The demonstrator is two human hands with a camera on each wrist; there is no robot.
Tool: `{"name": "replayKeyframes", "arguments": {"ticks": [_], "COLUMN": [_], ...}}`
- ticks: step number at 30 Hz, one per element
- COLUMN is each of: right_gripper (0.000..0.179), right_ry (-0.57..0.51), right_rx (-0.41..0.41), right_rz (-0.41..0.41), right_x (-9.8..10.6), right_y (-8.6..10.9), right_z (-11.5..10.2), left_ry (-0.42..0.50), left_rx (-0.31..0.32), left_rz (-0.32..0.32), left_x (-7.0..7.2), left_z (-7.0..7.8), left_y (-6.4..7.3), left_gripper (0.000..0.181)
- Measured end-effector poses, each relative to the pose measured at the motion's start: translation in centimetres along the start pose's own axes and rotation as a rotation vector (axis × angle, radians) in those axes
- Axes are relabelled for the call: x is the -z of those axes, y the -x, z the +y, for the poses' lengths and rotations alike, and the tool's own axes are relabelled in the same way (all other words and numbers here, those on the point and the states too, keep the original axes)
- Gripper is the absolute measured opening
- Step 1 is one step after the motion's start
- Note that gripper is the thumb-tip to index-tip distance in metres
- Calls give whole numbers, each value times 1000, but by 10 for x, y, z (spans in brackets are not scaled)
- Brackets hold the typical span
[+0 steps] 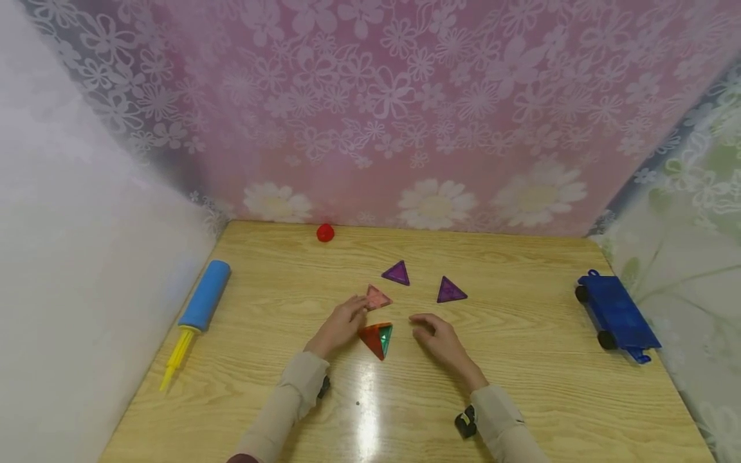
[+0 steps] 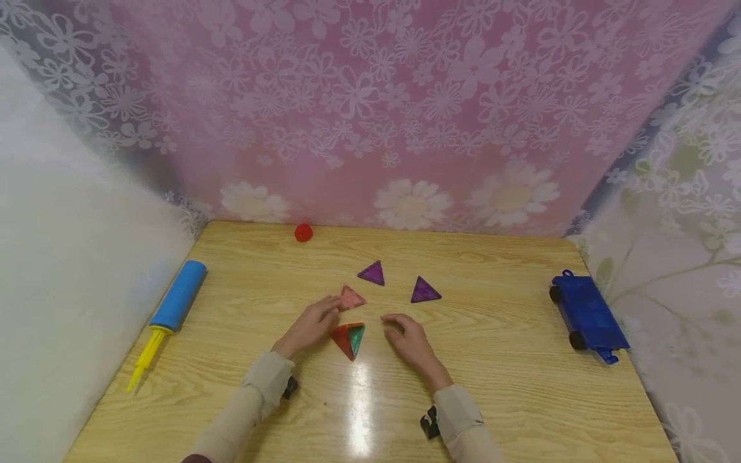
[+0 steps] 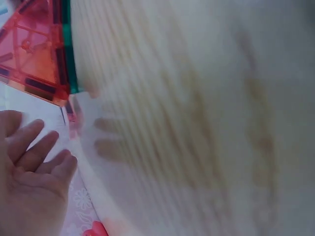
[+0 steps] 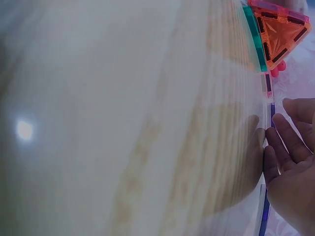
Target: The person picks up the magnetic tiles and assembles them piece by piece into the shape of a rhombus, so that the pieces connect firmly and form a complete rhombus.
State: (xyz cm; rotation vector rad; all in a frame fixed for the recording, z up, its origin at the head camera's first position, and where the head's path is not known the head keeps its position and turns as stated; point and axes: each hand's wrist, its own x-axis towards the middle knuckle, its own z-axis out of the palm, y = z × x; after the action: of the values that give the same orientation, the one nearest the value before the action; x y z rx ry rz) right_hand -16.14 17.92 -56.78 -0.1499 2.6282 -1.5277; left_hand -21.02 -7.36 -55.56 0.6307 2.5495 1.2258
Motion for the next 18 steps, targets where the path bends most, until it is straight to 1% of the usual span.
{"name": "replayKeyframes", "arguments": {"ticks": [2,4,6,9,12,18], "right_gripper": [28,27,27,28,29,34], "right_ry": [1,9,19,12,3,17], "right_rx": [-3,13,34,71,96,114], "right_rz": [0,4,8,2,-25,-91], "right_x": [-1,-2,-4,-7,-10,-15], "right_y": [-1,-2,-4,-9,-14,-27], "right_z": [0,0,-1,-3,-6,-14], "left_ry": [60,120,146,159,156,184], "left_rx": [19,40,52,61,57,-2], "left_rz": [-10,-30,-52,-86,-112,-121], "left_x": [0,1,0,-2,-5,-9], "left_z": [3,7,10,14,17,20], "left_y": [3,7,10,14,18,22], "left_gripper": [49,56,63,67,66,55]}}
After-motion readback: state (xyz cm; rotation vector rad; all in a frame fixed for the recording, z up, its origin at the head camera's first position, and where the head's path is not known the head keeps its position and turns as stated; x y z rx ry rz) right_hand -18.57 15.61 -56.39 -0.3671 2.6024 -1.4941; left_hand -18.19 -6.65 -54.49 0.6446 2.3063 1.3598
